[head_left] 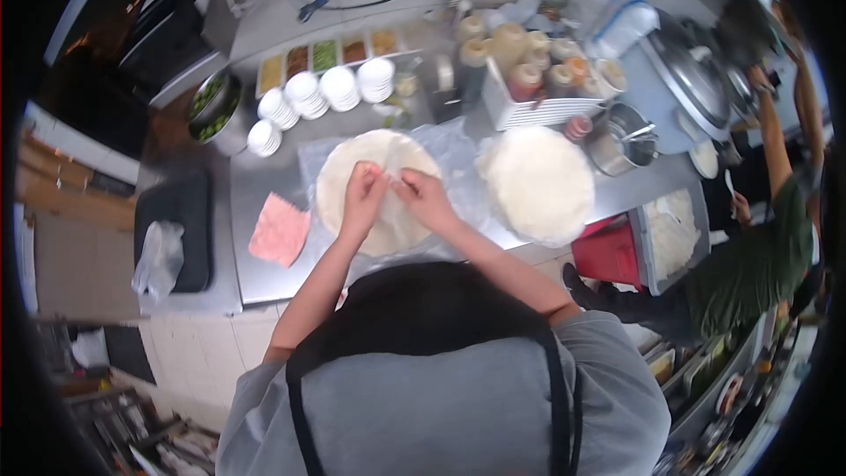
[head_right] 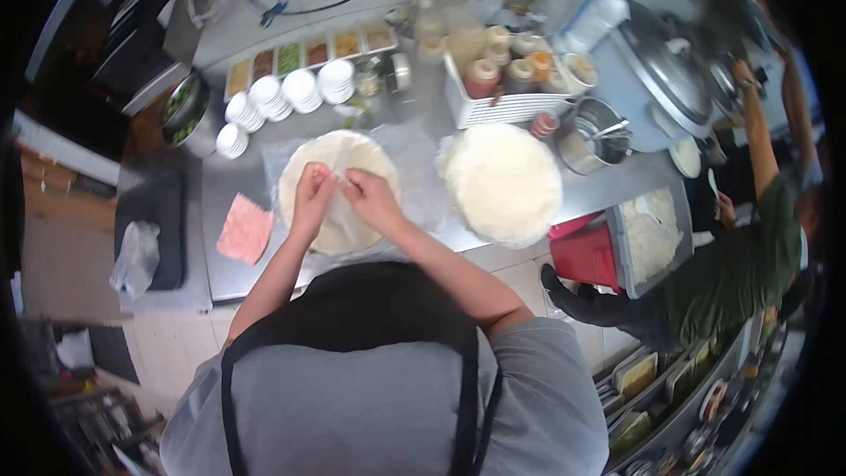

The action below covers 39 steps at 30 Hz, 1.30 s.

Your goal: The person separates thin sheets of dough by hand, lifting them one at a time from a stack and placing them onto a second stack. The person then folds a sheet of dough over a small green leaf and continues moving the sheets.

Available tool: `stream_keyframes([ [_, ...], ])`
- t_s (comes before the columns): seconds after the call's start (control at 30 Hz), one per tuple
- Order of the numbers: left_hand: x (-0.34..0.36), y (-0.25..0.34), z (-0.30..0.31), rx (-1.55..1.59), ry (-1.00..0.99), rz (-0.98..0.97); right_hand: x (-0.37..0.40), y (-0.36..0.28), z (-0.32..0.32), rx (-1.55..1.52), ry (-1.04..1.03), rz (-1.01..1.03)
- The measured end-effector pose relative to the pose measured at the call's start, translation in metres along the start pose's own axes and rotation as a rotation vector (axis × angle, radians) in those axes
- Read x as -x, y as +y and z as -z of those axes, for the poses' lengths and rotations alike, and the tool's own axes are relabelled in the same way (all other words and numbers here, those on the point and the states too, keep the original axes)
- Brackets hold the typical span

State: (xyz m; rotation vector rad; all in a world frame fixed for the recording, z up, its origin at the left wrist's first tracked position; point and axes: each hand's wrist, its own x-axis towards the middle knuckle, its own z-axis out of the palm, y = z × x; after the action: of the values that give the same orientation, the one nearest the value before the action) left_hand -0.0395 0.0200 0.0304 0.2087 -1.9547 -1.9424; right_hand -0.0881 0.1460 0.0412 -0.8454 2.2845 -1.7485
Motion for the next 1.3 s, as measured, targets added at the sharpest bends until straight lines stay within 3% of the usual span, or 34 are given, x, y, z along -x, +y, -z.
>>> stream_keyframes([
  [0.17, -0.004, 0.044, -0.032, -0.041, -0.199, 0.126, 0.016, -0.028, 0.048, -0.020, 0.024, -0.037],
  [0.27, -0.020, 0.087, -0.048, -0.453, -0.309, -0.144, 0.019, -0.044, 0.076, 0.229, 0.109, 0.057],
  [0.3, -0.024, 0.097, -0.058, -0.434, -0.325, -0.165, 0.020, -0.056, 0.088, 0.227, 0.189, 0.092],
  [0.37, -0.030, 0.112, -0.074, -0.678, -0.238, -0.646, 0.022, -0.072, 0.104, 0.234, 0.285, 0.138],
  [0.47, -0.036, 0.125, -0.091, -0.697, -0.216, -0.758, 0.027, -0.079, 0.128, 0.336, 0.398, 0.207],
  [0.5, -0.038, 0.127, -0.094, -0.691, -0.224, -0.770, 0.030, -0.072, 0.136, 0.326, 0.459, 0.144],
  [0.57, -0.041, 0.128, -0.100, -0.633, -0.146, -0.705, 0.036, -0.066, 0.143, 0.310, 0.533, 0.076],
  [0.67, -0.035, 0.133, -0.112, -0.477, -0.263, -0.647, 0.044, -0.061, 0.138, 0.130, 0.555, -0.013],
  [0.73, -0.033, 0.128, -0.118, -0.366, -0.326, -0.649, 0.040, -0.061, 0.129, 0.119, 0.570, 0.183],
  [0.77, -0.032, 0.122, -0.121, -0.251, -0.382, -0.648, 0.040, -0.063, 0.130, 0.120, 0.571, 0.182],
  [0.83, -0.031, 0.110, -0.122, -0.226, -0.375, -0.567, 0.039, -0.069, 0.130, 0.166, 0.544, 0.004],
  [0.9, -0.029, 0.102, -0.125, -0.011, -0.290, -0.295, 0.034, -0.072, 0.124, 0.147, 0.545, 0.046],
  [1.0, -0.022, 0.093, -0.126, 0.034, -0.243, -0.191, 0.030, -0.073, 0.117, 0.157, 0.521, 0.084],
  [1.13, -0.024, 0.095, -0.113, -0.067, -0.266, -0.243, 0.032, -0.068, 0.116, 0.207, 0.501, 0.136],
  [1.2, -0.027, 0.098, -0.103, -0.501, -0.225, -0.785, 0.035, -0.061, 0.117, 0.238, 0.515, 0.164],
  [1.27, -0.029, 0.101, -0.090, -0.603, -0.192, -0.810, 0.038, -0.050, 0.120, 0.264, 0.530, 0.190],
  [1.3, -0.029, 0.103, -0.086, -0.708, -0.167, -0.832, 0.041, -0.044, 0.122, 0.150, 0.519, 0.047],
])
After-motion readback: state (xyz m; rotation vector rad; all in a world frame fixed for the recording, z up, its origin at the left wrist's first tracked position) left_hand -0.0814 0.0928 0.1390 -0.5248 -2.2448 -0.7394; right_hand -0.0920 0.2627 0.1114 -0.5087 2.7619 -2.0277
